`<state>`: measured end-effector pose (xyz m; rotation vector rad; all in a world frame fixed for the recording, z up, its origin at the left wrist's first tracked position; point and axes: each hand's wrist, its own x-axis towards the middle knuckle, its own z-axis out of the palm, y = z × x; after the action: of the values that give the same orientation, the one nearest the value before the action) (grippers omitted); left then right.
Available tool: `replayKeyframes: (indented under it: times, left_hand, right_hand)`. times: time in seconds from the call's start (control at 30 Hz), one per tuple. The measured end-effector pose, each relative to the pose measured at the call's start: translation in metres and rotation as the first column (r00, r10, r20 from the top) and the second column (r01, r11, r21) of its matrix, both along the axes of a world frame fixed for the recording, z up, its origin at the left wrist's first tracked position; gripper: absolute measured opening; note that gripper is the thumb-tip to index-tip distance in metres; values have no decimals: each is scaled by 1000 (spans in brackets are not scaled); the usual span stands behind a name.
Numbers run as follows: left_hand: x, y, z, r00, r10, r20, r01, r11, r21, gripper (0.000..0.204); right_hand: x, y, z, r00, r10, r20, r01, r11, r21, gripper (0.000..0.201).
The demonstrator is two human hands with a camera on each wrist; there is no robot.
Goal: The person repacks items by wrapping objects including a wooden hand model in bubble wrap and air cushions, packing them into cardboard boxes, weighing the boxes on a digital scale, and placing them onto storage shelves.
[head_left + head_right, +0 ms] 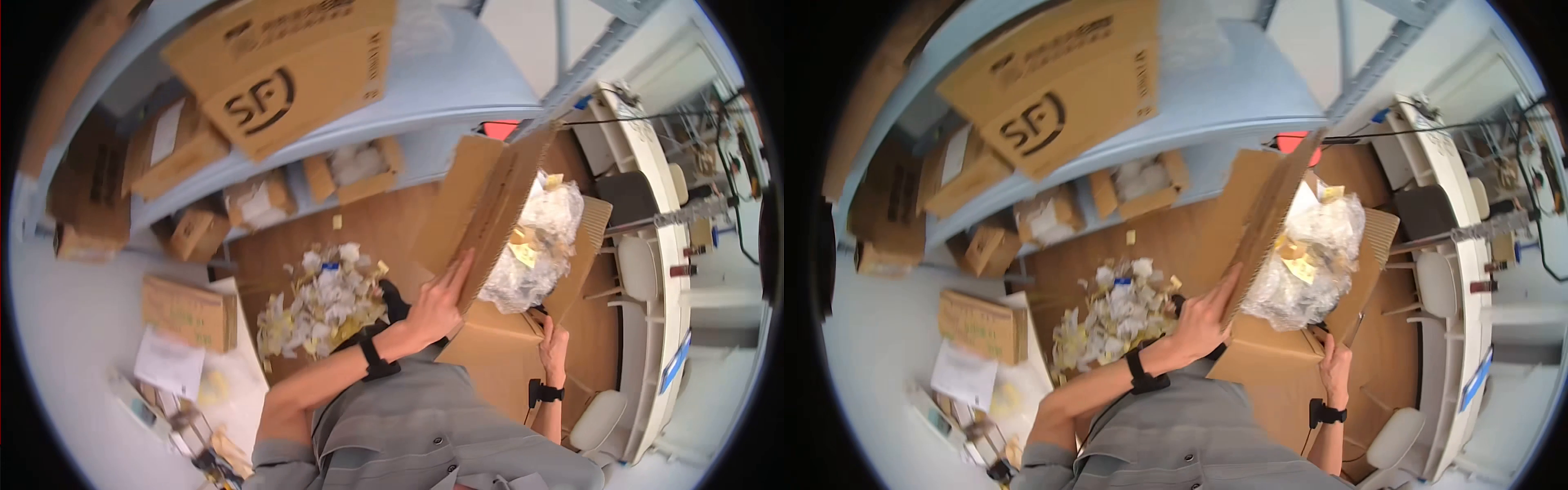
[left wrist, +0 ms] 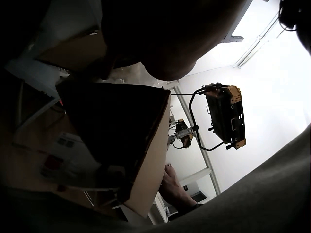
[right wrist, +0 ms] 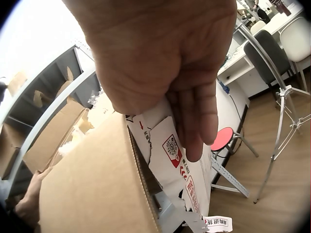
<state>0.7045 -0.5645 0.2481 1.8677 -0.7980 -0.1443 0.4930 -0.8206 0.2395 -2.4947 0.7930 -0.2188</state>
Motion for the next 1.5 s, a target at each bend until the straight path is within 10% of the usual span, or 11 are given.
replayKeyframes:
  times: [0.23,0.47,0.63,0.73,0.83,0.87,0.97,1.23,1.3,1.43,1.5]
  left_hand:
    - [-31,27,-55,917,-28,-397,176,923,342,52]
    - [-75,74,-225,701,361,-615,8,858,513,56]
    - [-86,115,-316,143,695,-705,-172,719,674,57]
    - [-77,134,-360,-171,570,-803,-423,694,583,59]
    - [-99,159,-529,-205,440,-874,-598,650,468,60]
    - [-58,155,-441,-279,291,-915,-720,568,400,56]
    - [-29,164,-467,-329,230,-916,-835,383,396,55]
    - [50,185,-532,-52,150,-987,-994,89,66,44]
    - [51,187,-593,1,112,-994,-994,113,12,50]
    - [39,174,-627,-432,204,-878,-790,384,478,75]
    - [2,163,-614,-388,136,-911,-866,285,411,74]
  right_hand:
    - [-38,-5,-5,966,102,-236,-108,994,-13,45]
    - [25,-4,-104,781,397,-482,-362,917,169,38]
    - [111,18,-208,513,618,-596,-703,700,122,36]
    - [164,44,-282,599,590,-541,-649,754,104,40]
    - [221,67,-343,630,601,-491,-647,756,95,46]
    - [235,69,-367,621,611,-492,-657,747,99,46]
    - [275,89,-421,655,653,-381,-701,713,16,46]
    - [349,118,-455,794,559,-239,-586,808,-57,38]
    - [348,109,-438,861,444,-249,-467,883,-39,41]
    - [311,59,-422,832,354,-427,-457,874,-165,46]
    - [275,31,-414,812,354,-465,-471,867,-163,46]
